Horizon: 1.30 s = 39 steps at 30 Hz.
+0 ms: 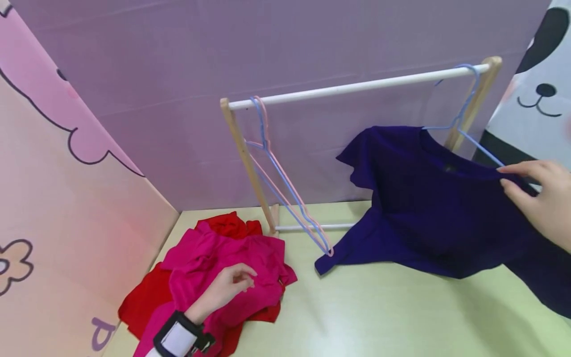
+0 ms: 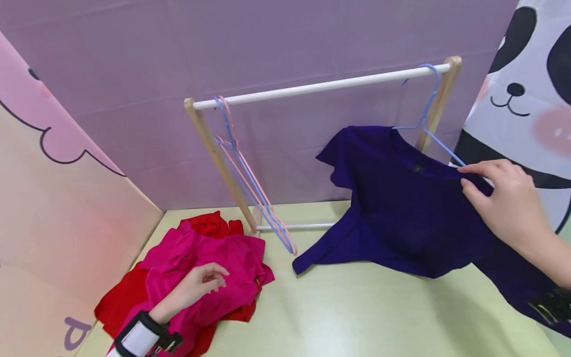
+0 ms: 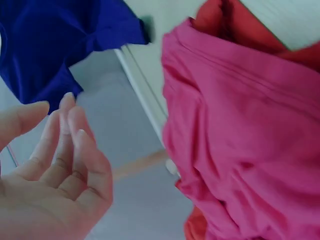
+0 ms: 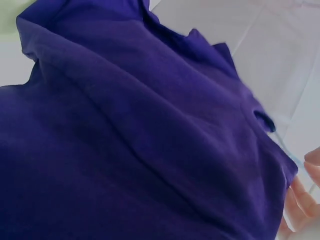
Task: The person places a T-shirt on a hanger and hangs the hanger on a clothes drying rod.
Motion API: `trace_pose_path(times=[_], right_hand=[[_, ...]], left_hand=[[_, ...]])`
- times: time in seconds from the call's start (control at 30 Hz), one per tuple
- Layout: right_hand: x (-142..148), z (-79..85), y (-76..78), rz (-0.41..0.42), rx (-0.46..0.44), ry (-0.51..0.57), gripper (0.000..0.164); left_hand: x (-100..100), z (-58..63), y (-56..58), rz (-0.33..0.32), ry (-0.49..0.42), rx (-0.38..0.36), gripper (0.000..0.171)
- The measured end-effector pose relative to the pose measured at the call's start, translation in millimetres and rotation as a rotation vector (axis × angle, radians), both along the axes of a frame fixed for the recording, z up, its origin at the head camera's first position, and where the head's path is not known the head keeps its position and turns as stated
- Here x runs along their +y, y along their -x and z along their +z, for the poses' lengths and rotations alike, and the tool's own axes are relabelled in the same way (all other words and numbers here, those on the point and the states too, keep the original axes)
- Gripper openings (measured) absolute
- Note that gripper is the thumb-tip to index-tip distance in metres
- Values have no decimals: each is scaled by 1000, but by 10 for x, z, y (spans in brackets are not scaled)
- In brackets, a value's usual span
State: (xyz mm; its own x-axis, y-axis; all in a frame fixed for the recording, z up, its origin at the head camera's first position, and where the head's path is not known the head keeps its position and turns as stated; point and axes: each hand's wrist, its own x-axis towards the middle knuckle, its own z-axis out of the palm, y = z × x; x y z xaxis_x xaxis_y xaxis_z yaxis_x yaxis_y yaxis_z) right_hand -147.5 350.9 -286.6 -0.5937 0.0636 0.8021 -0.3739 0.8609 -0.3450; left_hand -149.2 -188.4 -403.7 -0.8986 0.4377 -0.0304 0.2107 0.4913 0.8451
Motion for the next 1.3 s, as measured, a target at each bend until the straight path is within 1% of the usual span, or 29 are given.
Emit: trace_pose_path(times=[0.1, 0.17, 0.2, 0.27, 0.3, 0.37, 0.43, 0.47, 0.5, 0.57, 0.63, 0.7, 0.77, 0.87, 0.9, 0.97, 1.03, 1.1, 1.2, 1.3], right_hand=[[-183, 39, -107, 0, 39, -88, 19], [-274, 34, -170, 11, 33, -134, 17], [-307, 26, -196, 23, 20, -152, 15], [-352, -11, -247, 43, -37, -173, 12], [-369, -40, -273, 52, -73, -179, 14], [-390, -126, -317, 63, -148, -192, 18], [-405, -230, -363, 64, -220, -193, 20], [-408, -287, -379, 69, -240, -197, 20], [-411, -347, -394, 71, -266, -198, 21], [-421, -458, -421, 78, -309, -200, 23], [-435, -562, -438, 87, -341, -207, 25], [-455, -652, -450, 109, -371, -202, 26], [-481, -731, -464, 131, -394, -195, 25], [-507, -824, -485, 172, -413, -179, 25], [-512, -852, -494, 183, -419, -173, 25], [-515, -903, -511, 208, -433, -162, 25], [-509, -949, -525, 225, -452, -147, 25], [-492, -987, -533, 238, -473, -132, 24], [-461, -1040, -539, 251, -497, -108, 23], [-438, -1088, -550, 280, -503, -82, 24]], left_hand=[[-72, -48, 18, 22, 49, 10, 14], [-114, -92, 21, 16, 118, 32, 17], [-134, -114, 17, 0, 161, 45, 19], [-162, -150, -3, -44, 264, 61, 27], [-175, -171, -16, -68, 324, 74, 32], [-194, -216, -58, -95, 452, 97, 42], [-200, -269, -96, -86, 579, 127, 50], [-200, -300, -110, -72, 632, 142, 53], [-198, -330, -123, -57, 671, 156, 55], [-190, -396, -142, -44, 716, 185, 56], [-181, -457, -153, -44, 725, 224, 55], [-171, -509, -155, -46, 711, 252, 54], [-162, -558, -146, -38, 694, 264, 54], [-155, -622, -117, -25, 666, 243, 51], [-155, -641, -105, -23, 660, 239, 46], [-168, -677, -79, -32, 654, 262, 31], [-195, -700, -51, -41, 634, 283, 20], [-231, -712, -19, -50, 611, 304, 19], [-289, -693, 31, -45, 546, 289, 15], [-329, -626, 69, -17, 470, 263, 12]])
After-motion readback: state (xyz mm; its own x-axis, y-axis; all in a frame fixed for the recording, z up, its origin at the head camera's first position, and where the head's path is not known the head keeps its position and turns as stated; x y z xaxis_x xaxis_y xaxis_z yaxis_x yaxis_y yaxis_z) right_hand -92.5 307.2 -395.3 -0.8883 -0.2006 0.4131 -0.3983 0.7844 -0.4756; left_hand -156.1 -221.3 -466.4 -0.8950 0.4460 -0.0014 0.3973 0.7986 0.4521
